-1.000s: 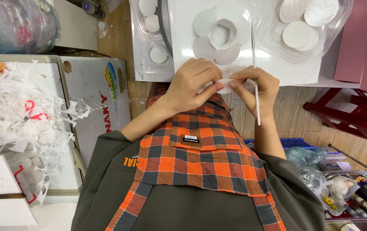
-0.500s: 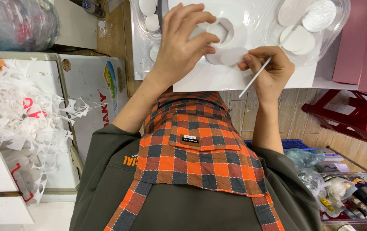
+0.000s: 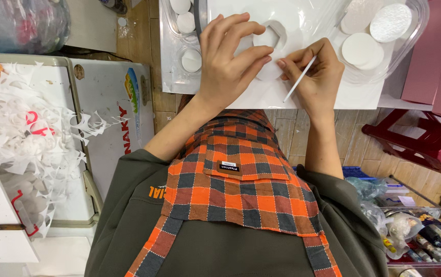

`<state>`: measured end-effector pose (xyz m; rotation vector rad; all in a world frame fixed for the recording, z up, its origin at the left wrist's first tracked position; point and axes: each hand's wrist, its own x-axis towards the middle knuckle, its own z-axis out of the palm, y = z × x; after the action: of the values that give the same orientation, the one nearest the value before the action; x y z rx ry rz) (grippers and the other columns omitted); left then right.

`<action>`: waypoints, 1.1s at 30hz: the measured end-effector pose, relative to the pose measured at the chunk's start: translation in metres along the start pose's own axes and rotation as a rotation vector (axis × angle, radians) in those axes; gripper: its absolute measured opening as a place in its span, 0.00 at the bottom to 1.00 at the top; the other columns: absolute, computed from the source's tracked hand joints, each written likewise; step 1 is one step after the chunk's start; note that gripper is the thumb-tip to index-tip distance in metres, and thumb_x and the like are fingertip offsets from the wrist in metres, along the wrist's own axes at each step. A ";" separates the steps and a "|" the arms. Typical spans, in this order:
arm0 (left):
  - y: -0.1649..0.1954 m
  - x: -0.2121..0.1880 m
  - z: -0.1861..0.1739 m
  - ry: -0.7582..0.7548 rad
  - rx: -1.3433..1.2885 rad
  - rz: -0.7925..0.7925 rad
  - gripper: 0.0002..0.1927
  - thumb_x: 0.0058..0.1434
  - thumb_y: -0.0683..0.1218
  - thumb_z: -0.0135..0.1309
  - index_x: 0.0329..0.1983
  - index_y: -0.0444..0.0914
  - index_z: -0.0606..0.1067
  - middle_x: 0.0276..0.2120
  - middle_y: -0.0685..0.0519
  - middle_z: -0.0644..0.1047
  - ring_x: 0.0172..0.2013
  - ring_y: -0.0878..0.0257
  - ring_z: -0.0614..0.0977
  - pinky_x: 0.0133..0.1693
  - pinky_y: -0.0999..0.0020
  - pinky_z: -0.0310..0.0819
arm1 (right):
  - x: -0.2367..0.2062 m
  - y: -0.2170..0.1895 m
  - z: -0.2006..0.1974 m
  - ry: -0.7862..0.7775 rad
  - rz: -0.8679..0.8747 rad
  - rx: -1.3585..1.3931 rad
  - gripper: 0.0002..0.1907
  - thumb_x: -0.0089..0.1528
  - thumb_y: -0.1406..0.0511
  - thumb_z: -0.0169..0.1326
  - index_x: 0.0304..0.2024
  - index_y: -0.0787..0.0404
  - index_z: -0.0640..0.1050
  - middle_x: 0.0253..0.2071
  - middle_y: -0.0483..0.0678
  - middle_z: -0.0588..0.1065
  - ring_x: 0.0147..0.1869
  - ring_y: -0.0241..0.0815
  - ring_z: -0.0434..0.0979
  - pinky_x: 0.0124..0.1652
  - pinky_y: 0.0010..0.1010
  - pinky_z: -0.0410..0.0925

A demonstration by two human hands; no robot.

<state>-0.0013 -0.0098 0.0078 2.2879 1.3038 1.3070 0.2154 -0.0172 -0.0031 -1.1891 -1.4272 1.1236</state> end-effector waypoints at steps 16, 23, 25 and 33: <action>-0.002 0.001 0.000 -0.029 -0.048 -0.042 0.06 0.61 0.48 0.70 0.38 0.46 0.83 0.52 0.60 0.77 0.65 0.56 0.68 0.69 0.47 0.53 | -0.007 -0.008 -0.003 0.069 -0.205 -0.360 0.21 0.65 0.74 0.73 0.39 0.65 0.68 0.35 0.49 0.77 0.39 0.34 0.78 0.37 0.22 0.71; -0.007 0.002 0.001 -0.061 -0.085 -0.049 0.06 0.61 0.47 0.70 0.37 0.45 0.83 0.54 0.59 0.76 0.66 0.55 0.66 0.69 0.48 0.53 | 0.004 -0.018 0.002 -0.042 -0.352 -0.488 0.13 0.63 0.76 0.71 0.41 0.65 0.77 0.37 0.48 0.78 0.36 0.39 0.72 0.36 0.26 0.66; -0.008 0.002 0.000 -0.068 -0.077 -0.038 0.06 0.61 0.48 0.71 0.38 0.45 0.84 0.55 0.59 0.76 0.67 0.55 0.65 0.68 0.48 0.52 | 0.008 -0.020 0.004 -0.056 -0.400 -0.513 0.16 0.63 0.77 0.69 0.36 0.64 0.71 0.41 0.46 0.80 0.38 0.41 0.72 0.37 0.29 0.66; -0.017 0.004 0.000 -0.098 -0.090 -0.035 0.06 0.59 0.47 0.71 0.34 0.44 0.84 0.58 0.60 0.74 0.67 0.56 0.64 0.67 0.53 0.52 | 0.013 -0.021 0.008 -0.129 -0.479 -0.651 0.14 0.60 0.79 0.65 0.37 0.63 0.72 0.40 0.45 0.78 0.44 0.47 0.71 0.43 0.35 0.68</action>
<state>-0.0103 0.0032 0.0009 2.2282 1.2218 1.2011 0.2031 -0.0072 0.0176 -1.1118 -2.1303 0.4092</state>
